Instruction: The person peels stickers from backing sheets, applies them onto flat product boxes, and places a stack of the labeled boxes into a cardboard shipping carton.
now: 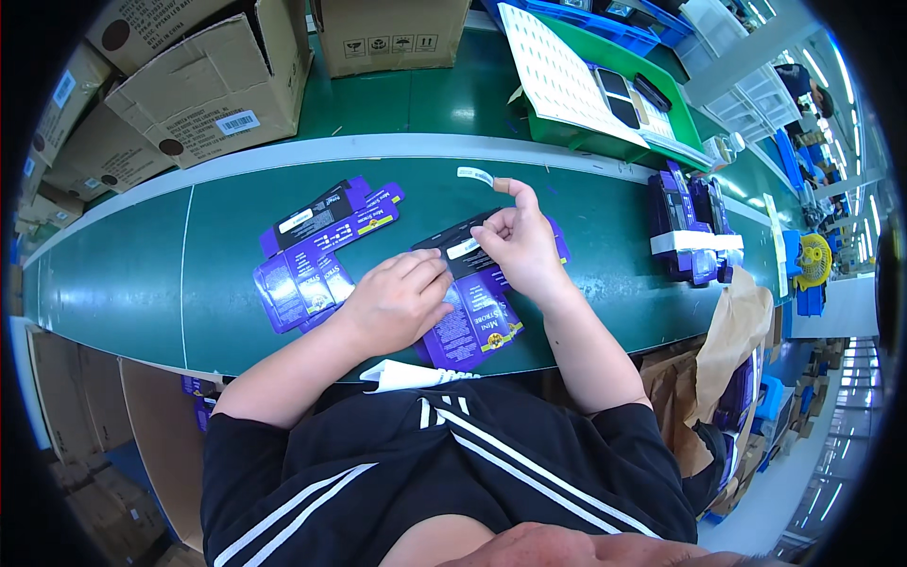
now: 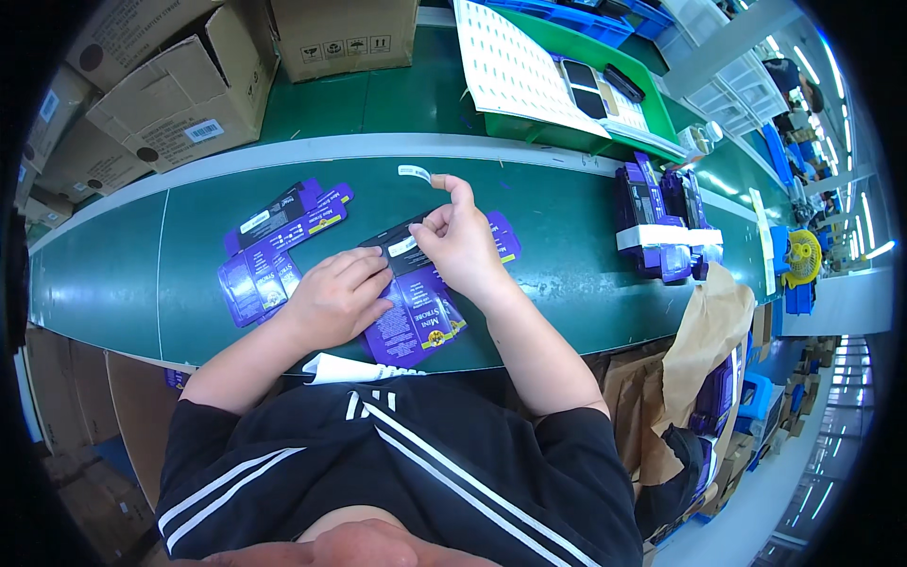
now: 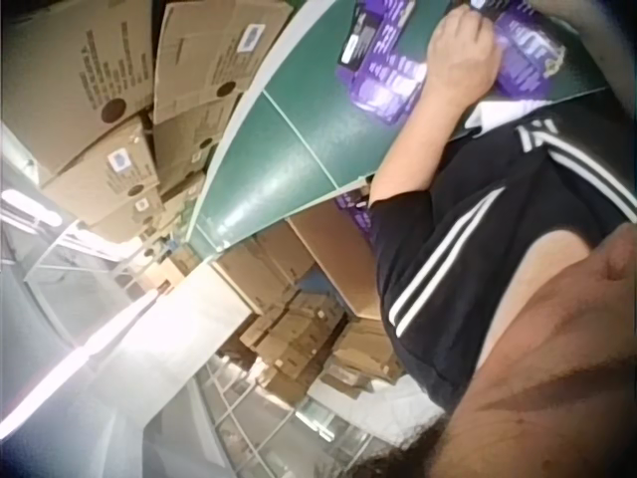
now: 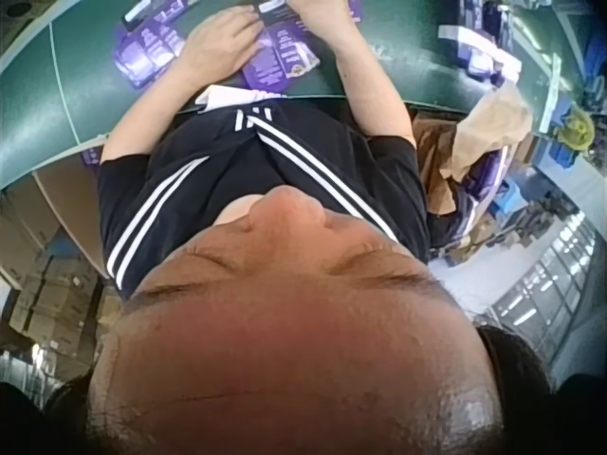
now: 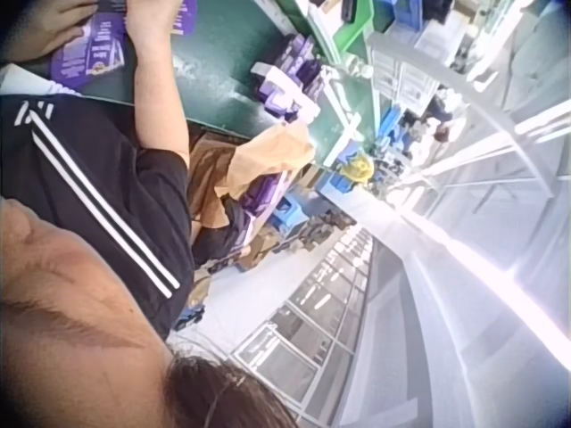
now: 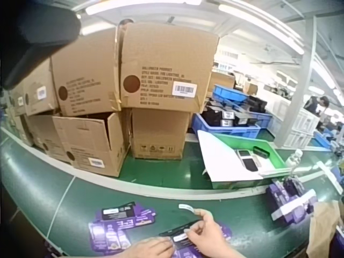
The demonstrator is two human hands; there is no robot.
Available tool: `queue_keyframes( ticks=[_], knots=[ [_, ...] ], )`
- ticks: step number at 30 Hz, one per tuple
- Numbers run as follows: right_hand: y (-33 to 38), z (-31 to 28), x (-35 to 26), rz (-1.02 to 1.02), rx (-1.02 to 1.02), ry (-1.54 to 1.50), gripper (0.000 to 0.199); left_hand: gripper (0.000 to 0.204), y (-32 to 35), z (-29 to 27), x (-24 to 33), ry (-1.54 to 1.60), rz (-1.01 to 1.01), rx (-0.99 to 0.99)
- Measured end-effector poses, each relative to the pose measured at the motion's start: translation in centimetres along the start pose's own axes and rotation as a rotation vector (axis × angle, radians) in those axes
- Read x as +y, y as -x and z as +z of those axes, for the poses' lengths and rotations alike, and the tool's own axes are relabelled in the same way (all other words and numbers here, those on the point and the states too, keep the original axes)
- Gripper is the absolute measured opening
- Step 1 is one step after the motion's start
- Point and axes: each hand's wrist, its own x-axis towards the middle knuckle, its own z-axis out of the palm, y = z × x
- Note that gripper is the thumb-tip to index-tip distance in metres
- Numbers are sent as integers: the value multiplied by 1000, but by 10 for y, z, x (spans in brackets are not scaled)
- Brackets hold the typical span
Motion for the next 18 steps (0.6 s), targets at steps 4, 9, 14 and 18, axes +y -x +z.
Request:
queue_keyframes(
  ticks=[4, 9, 14, 18],
  knots=[
    [1, 0, -1, -8, 1, 4, 57, 25, -6, -3, 2, -82, 24, -45],
    [2, -4, 11, -160, -38, 314, 59, 23, -10, -6, 2, -93, 37, -64],
    [3, -3, 15, -213, 34, 302, 58, 32, -20, -6, 4, -114, 19, -171],
    [-4, -9, 29, -76, 42, -44, 68, 30, -46, 3, 6, -59, 45, -150]
  ],
)
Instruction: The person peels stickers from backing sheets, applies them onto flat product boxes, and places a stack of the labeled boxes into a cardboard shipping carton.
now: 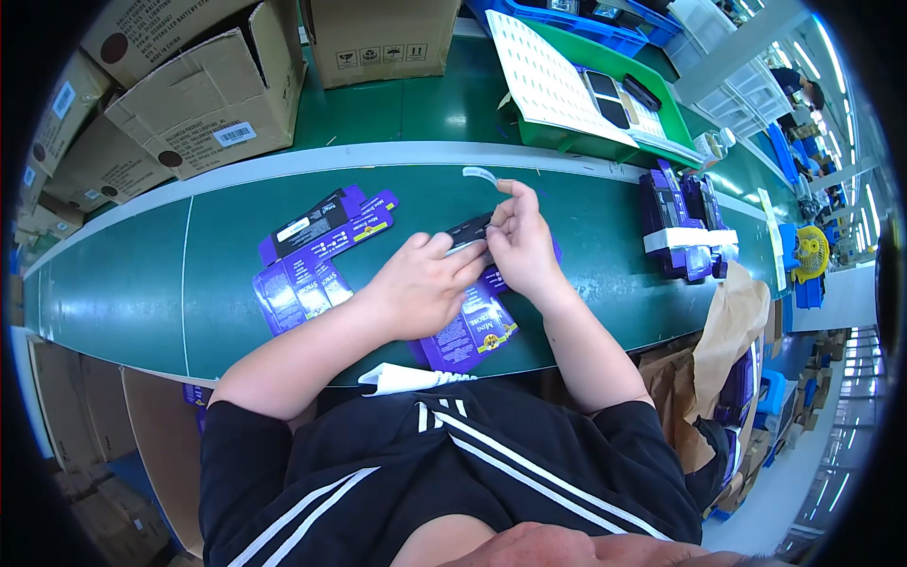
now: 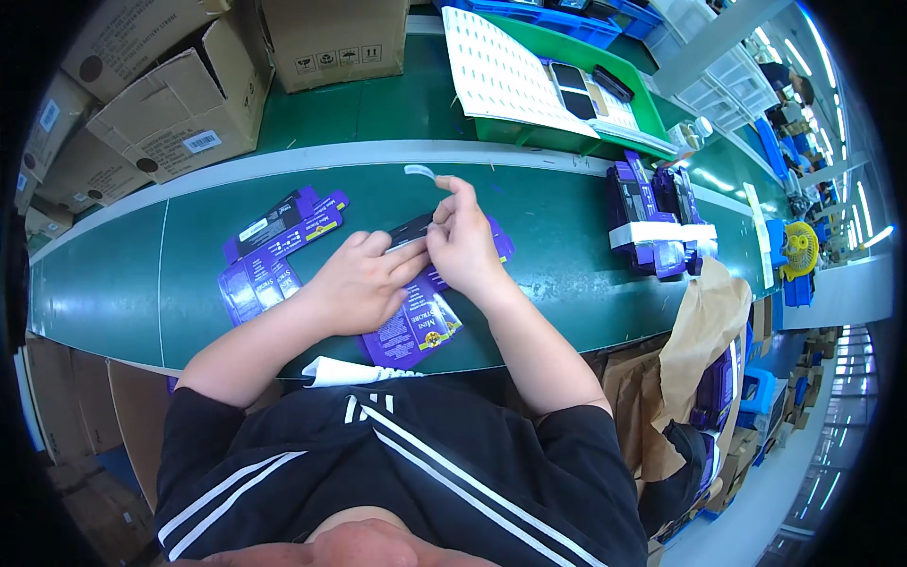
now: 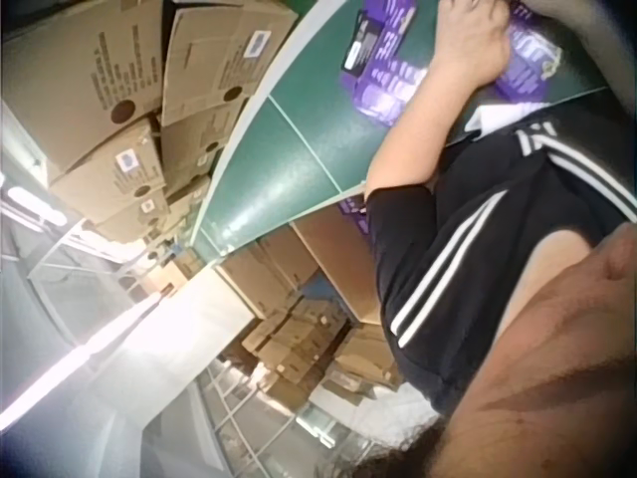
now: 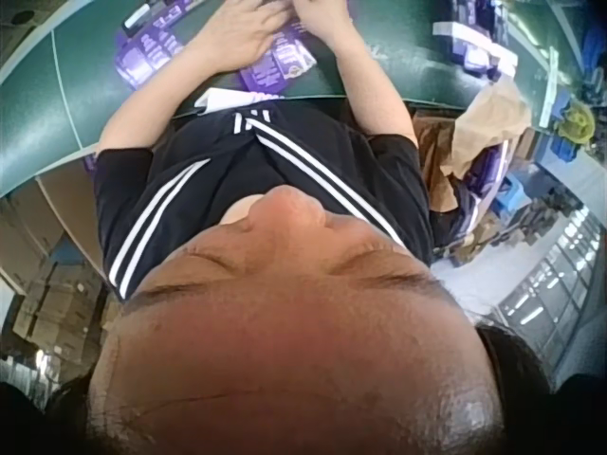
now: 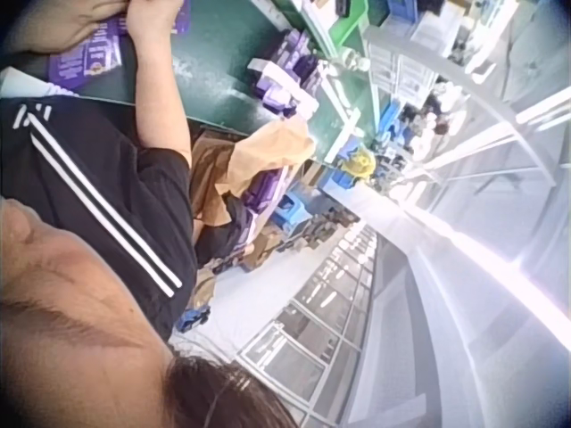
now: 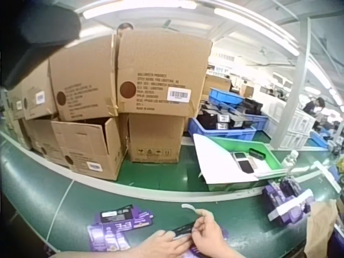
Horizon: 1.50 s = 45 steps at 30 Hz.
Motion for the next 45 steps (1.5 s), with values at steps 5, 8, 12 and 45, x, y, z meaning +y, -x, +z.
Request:
queue_keyframes(
  ticks=[5, 8, 12, 45],
  knots=[
    [13, -41, -18, -377, -148, 530, 82, 30, 18, 8, -2, -8, -20, 55],
    [18, -57, -26, -482, -246, 733, 89, 29, 24, 9, -2, 23, -37, 63],
    [9, -69, -40, -424, -405, 703, 101, 34, 28, -2, -5, 152, -103, 89],
    [6, 17, -21, 83, -38, -209, 31, 42, 56, -14, -10, 180, -424, 87]
  ],
)
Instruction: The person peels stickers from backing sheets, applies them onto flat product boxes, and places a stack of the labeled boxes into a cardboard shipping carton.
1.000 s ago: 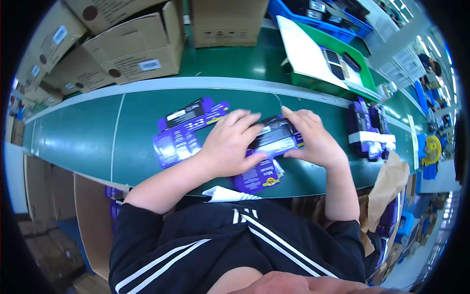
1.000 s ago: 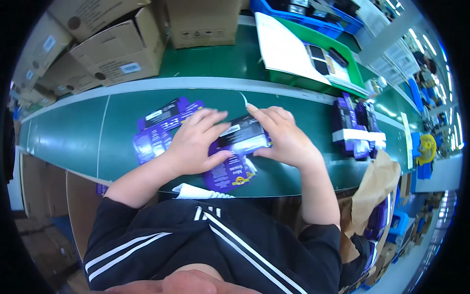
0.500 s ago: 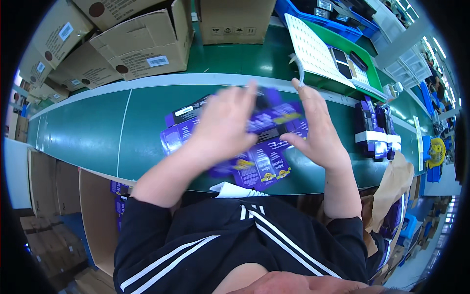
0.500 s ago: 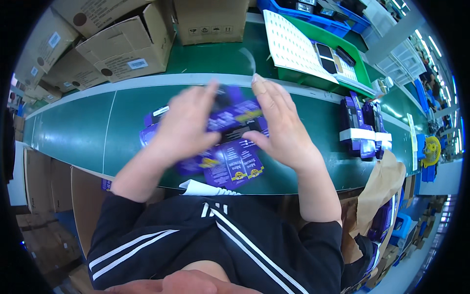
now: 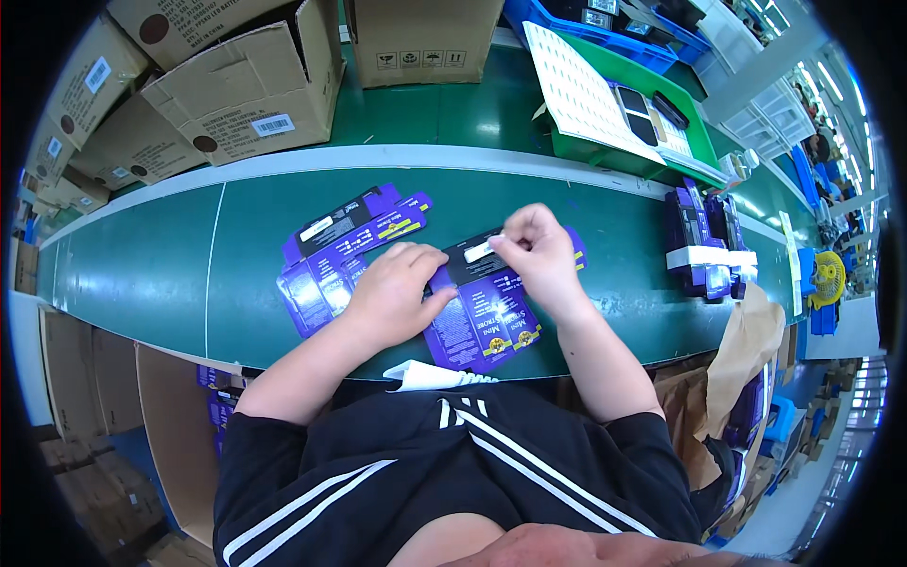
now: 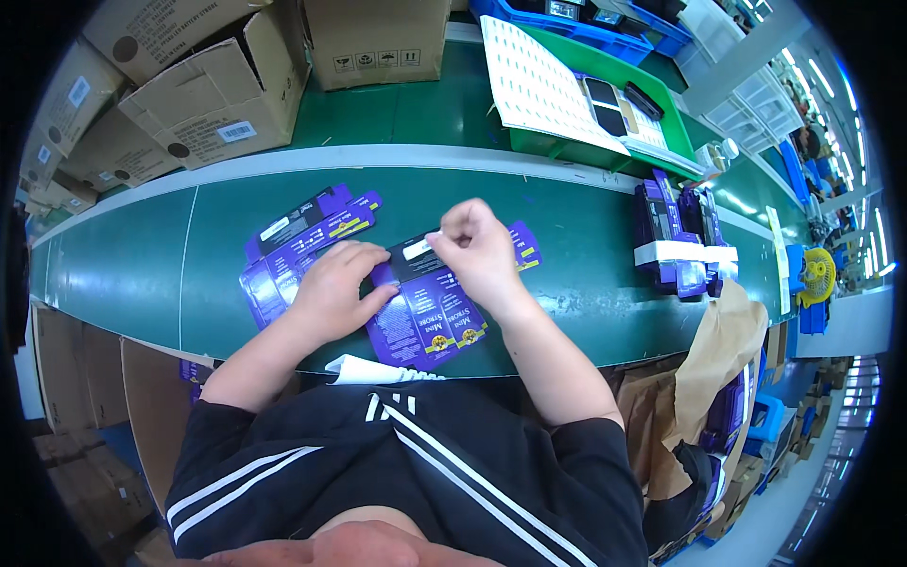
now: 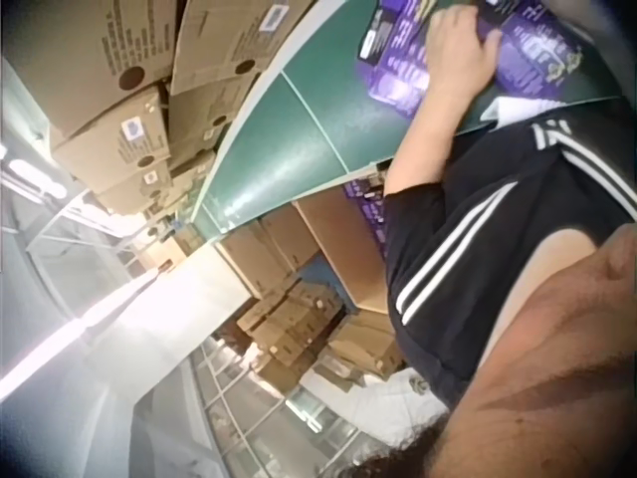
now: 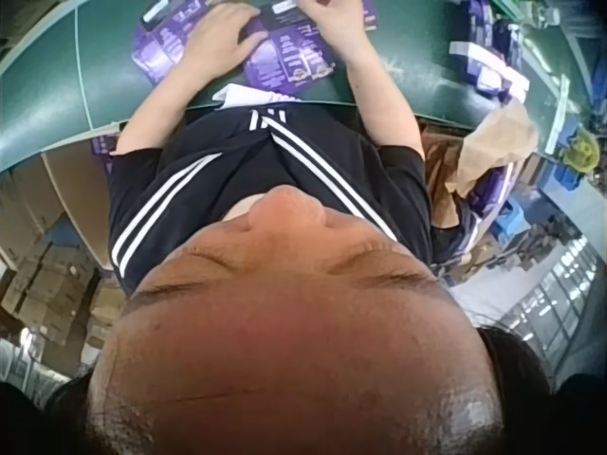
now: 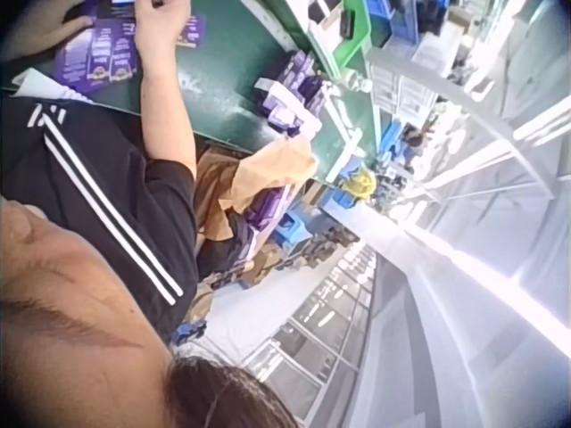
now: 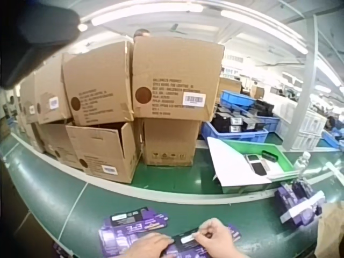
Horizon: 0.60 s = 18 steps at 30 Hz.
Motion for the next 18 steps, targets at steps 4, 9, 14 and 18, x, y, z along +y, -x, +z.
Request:
queue_keyframes(
  ticks=[4, 9, 14, 18],
  knots=[
    [0, 12, -1, -37, 38, 117, 30, 35, 2, 6, 1, 37, -29, 20],
    [0, 19, -3, -42, 46, 246, 32, 30, 1, 10, 0, 33, 3, 71],
    [0, 20, -4, -27, 39, 280, 31, 28, 1, 11, 0, 36, 42, 111],
    [-1, 21, -2, -25, 32, 288, 31, 28, 1, 12, -1, 34, 53, 121]
  ],
)
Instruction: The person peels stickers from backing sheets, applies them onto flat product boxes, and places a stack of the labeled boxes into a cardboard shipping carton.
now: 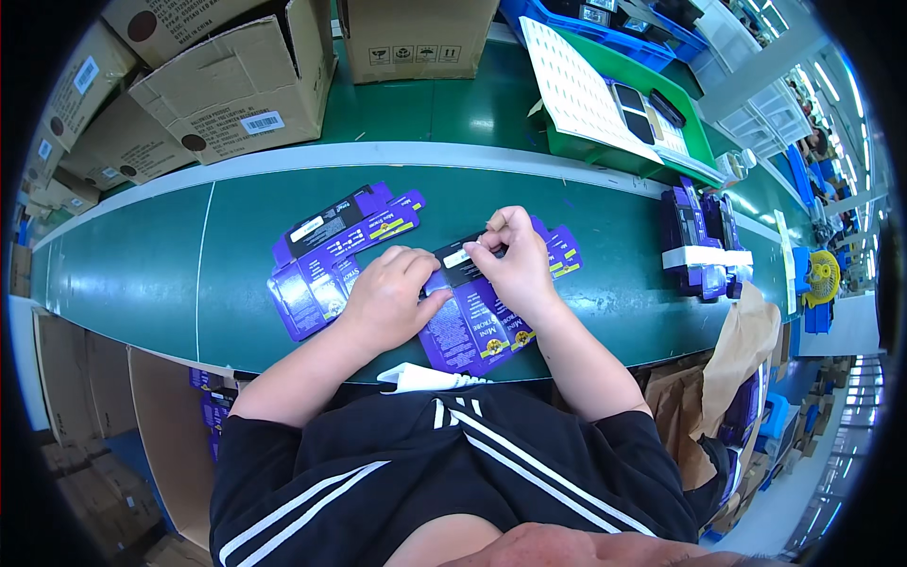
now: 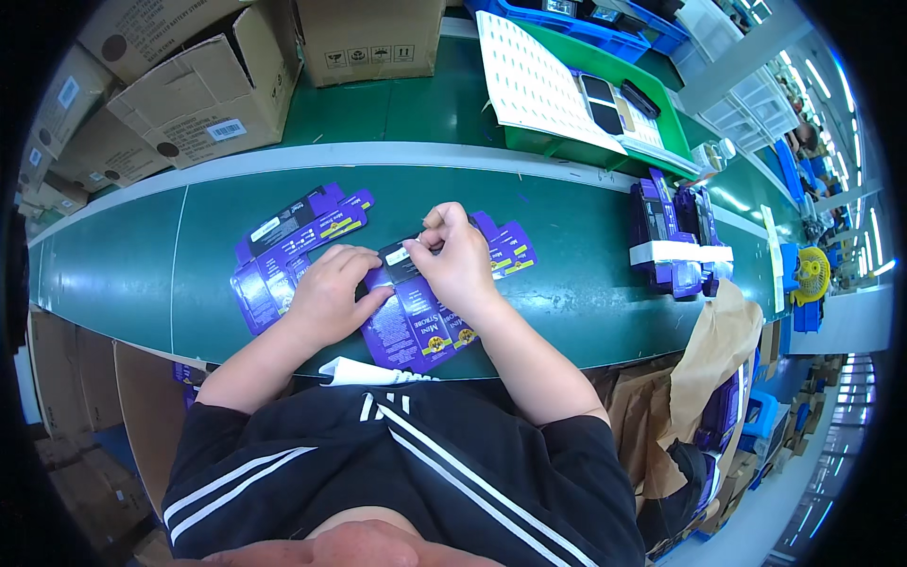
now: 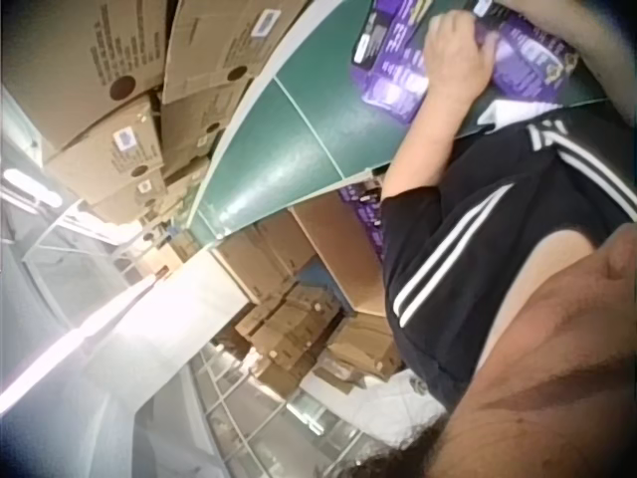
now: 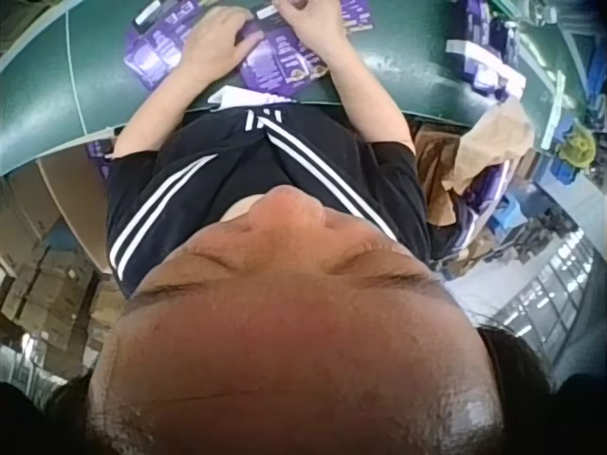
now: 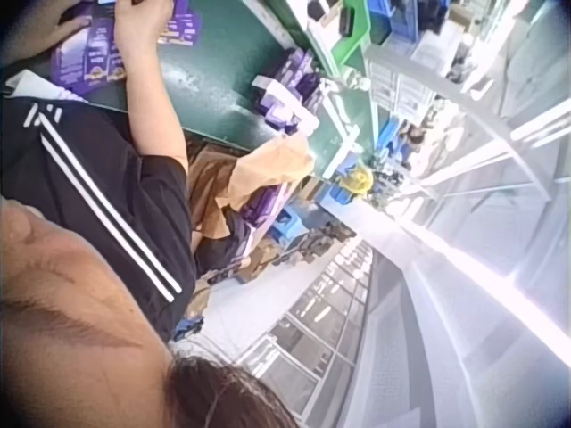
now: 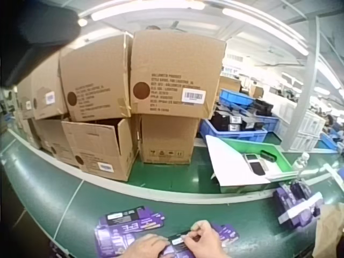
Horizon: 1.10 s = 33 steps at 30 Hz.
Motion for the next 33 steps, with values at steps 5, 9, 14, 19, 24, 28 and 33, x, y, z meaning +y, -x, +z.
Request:
queue_keyframes(
  ticks=[5, 9, 14, 19, 24, 28, 33],
  knots=[
    [-1, 3, 4, -33, 7, 25, 30, 30, 0, 2, -1, -35, 20, -13],
    [-1, 4, 8, -67, 16, 56, 30, 32, -2, 2, 0, -141, 74, -39],
    [0, 4, 18, -346, 98, 235, 29, 34, -5, 1, 1, -263, 158, -26],
    [0, -1, 20, -185, 84, 15, 31, 32, -12, -2, -1, -240, 178, -99],
    [-2, 0, 17, -289, 66, 102, 31, 32, -13, -1, -7, -181, 193, -109],
    [-3, -1, 19, -148, -14, 39, 32, 29, -10, 0, -6, -164, 172, -75],
    [-6, -6, 18, -158, -13, 141, 27, 31, -10, 3, -9, -191, 202, -60]
  ],
)
